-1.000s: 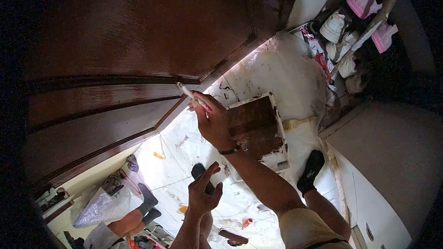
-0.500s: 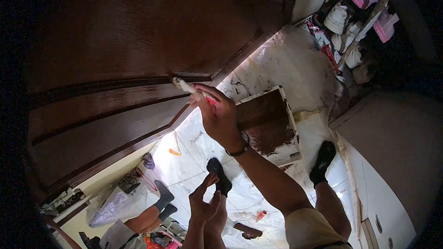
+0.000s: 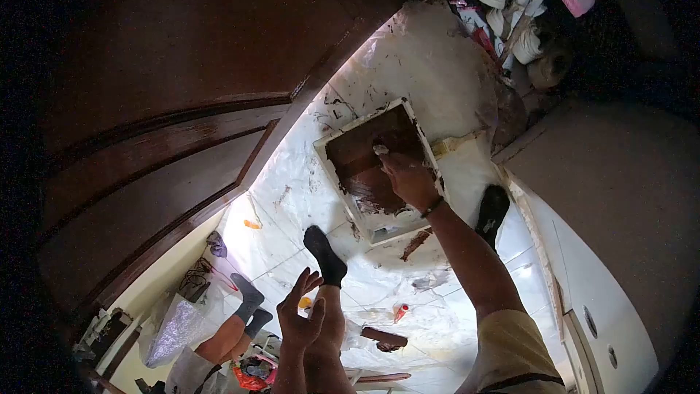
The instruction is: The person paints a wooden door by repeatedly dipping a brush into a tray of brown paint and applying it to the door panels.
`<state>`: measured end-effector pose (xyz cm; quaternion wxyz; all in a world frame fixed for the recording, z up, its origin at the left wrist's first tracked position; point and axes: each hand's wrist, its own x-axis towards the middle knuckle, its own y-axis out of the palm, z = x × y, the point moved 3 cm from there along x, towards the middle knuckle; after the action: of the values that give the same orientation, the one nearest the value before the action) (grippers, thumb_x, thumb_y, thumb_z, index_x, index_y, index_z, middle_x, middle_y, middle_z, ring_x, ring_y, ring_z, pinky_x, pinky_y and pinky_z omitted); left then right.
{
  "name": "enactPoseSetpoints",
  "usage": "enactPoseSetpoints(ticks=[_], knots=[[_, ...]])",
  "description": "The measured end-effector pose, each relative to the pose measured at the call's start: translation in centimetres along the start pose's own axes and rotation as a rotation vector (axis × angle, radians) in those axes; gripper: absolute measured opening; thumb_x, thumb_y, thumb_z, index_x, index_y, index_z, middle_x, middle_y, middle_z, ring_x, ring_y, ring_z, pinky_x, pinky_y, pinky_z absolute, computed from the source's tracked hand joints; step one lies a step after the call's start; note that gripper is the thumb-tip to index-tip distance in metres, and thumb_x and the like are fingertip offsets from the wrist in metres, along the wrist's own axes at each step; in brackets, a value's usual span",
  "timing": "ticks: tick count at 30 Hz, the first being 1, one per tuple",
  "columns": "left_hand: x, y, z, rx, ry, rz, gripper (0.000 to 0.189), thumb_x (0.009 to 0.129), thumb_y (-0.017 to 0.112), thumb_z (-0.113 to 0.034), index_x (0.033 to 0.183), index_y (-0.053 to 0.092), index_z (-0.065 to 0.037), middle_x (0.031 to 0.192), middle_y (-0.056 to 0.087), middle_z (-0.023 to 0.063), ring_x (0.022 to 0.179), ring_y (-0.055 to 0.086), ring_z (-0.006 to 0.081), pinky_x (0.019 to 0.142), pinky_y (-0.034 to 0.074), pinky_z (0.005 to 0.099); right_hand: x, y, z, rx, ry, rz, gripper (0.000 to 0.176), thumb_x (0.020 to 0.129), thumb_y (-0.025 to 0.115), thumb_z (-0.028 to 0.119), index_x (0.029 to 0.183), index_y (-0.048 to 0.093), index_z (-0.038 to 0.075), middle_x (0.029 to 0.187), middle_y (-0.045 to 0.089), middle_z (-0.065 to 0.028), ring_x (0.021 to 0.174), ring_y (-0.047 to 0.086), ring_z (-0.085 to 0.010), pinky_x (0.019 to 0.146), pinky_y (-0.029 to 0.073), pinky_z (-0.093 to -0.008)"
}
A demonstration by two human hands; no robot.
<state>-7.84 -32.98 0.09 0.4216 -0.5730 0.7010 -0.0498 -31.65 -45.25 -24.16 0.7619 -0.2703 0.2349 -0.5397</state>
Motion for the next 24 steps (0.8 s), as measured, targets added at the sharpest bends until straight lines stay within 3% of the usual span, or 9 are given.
enactPoseSetpoints(ticks=[3, 6, 9, 10, 13, 16, 19, 22, 24], knots=[[-0.3, 0.7, -0.4, 0.013, -0.021, 0.005, 0.062, 0.080, 0.065, -0.002, 0.139, 0.050, 0.001, 0.122, 0.067, 0.0213, 0.114, 0.066, 0.0323, 0.097, 0.053, 0.0395, -0.2, 4.9, -2.3, -0.176, -0.048, -0.039, 0.035, 0.092, 0.057, 0.016, 0.127, 0.058, 0.009, 0.112, 0.065, -0.0117, 0.094, 0.066, -0.0309, 0.076, 0.057, -0.0407], [-0.7, 0.6, -0.4, 0.003, -0.026, 0.010, 0.063, 0.080, 0.065, -0.002, 0.141, 0.049, 0.000, 0.124, 0.066, 0.0208, 0.115, 0.066, 0.0326, 0.098, 0.052, 0.0391, -1.2, 6.6, -2.4, -0.255, 0.014, 0.049, 0.034, 0.090, 0.058, 0.015, 0.124, 0.061, 0.008, 0.111, 0.066, -0.0114, 0.093, 0.065, -0.0305, 0.077, 0.057, -0.0383], [-1.3, -0.2, -0.5, 0.037, -0.024, 0.011, 0.061, 0.085, 0.066, -0.009, 0.142, 0.047, -0.001, 0.124, 0.066, 0.0197, 0.114, 0.067, 0.0293, 0.097, 0.052, 0.0394, -1.6, 5.1, -1.1, -0.066, -0.044, -0.043, 0.033, 0.092, 0.056, 0.016, 0.122, 0.062, 0.006, 0.109, 0.068, -0.0125, 0.095, 0.066, -0.0300, 0.075, 0.057, -0.0375], [-1.5, -0.4, -0.6, 0.036, -0.026, 0.001, 0.061, 0.085, 0.066, -0.008, 0.142, 0.047, -0.001, 0.125, 0.066, 0.0198, 0.114, 0.066, 0.0291, 0.097, 0.052, 0.0391, -1.5, 3.9, -0.7, 0.022, -0.019, -0.196, 0.026, 0.096, 0.058, 0.017, 0.118, 0.065, 0.004, 0.103, 0.071, -0.0124, 0.088, 0.069, -0.0274, 0.070, 0.058, -0.0371], [-1.5, -1.4, -1.4, 0.009, -0.005, -0.003, 0.063, 0.082, 0.066, -0.001, 0.143, 0.047, -0.002, 0.126, 0.066, 0.0197, 0.115, 0.066, 0.0293, 0.097, 0.051, 0.0383, -2.7, 5.7, -3.7, 1.023, 0.641, -0.388, 0.026, 0.099, 0.062, 0.023, 0.114, 0.067, 0.003, 0.096, 0.072, -0.0121, 0.081, 0.071, -0.0255, 0.068, 0.059, -0.0369], [-1.2, -2.4, -2.3, 0.019, -0.017, -0.011, 0.065, 0.081, 0.065, 0.002, 0.144, 0.046, -0.002, 0.126, 0.066, 0.0199, 0.115, 0.066, 0.0297, 0.098, 0.051, 0.0391, -1.2, 2.1, -1.3, 1.439, 0.855, -0.504, 0.029, 0.098, 0.065, 0.026, 0.114, 0.063, 0.002, 0.094, 0.071, -0.0156, 0.074, 0.071, -0.0236, 0.069, 0.061, -0.0352], [-1.3, -3.4, -2.1, -0.013, -0.012, -0.021, 0.066, 0.082, 0.064, 0.003, 0.145, 0.044, -0.003, 0.126, 0.066, 0.0197, 0.116, 0.065, 0.0298, 0.098, 0.051, 0.0398, 2.6, -0.2, 4.5, 1.701, 0.632, -0.526, 0.027, 0.099, 0.063, 0.022, 0.114, 0.064, 0.000, 0.094, 0.071, -0.0175, 0.077, 0.071, -0.0234, 0.069, 0.061, -0.0336], [-2.0, -4.3, -2.2, -0.016, -0.019, -0.049, 0.064, 0.082, 0.064, 0.002, 0.144, 0.046, -0.001, 0.123, 0.067, 0.0212, 0.115, 0.066, 0.0311, 0.096, 0.053, 0.0391, 7.2, -0.7, 10.5, 1.898, 0.283, -0.542, 0.025, 0.099, 0.062, 0.020, 0.114, 0.065, -0.001, 0.092, 0.071, -0.0156, 0.078, 0.071, -0.0207, 0.069, 0.060, -0.0327], [-2.3, -5.2, -2.1, -0.011, -0.011, -0.061, 0.064, 0.081, 0.064, 0.000, 0.143, 0.047, -0.001, 0.123, 0.067, 0.0223, 0.115, 0.066, 0.0319, 0.095, 0.053, 0.0384, 10.0, -2.0, 14.0, 1.590, 0.304, -0.524, 0.025, 0.100, 0.061, 0.019, 0.114, 0.065, -0.002, 0.090, 0.072, -0.0136, 0.078, 0.070, -0.0182, 0.069, 0.059, -0.0310]])
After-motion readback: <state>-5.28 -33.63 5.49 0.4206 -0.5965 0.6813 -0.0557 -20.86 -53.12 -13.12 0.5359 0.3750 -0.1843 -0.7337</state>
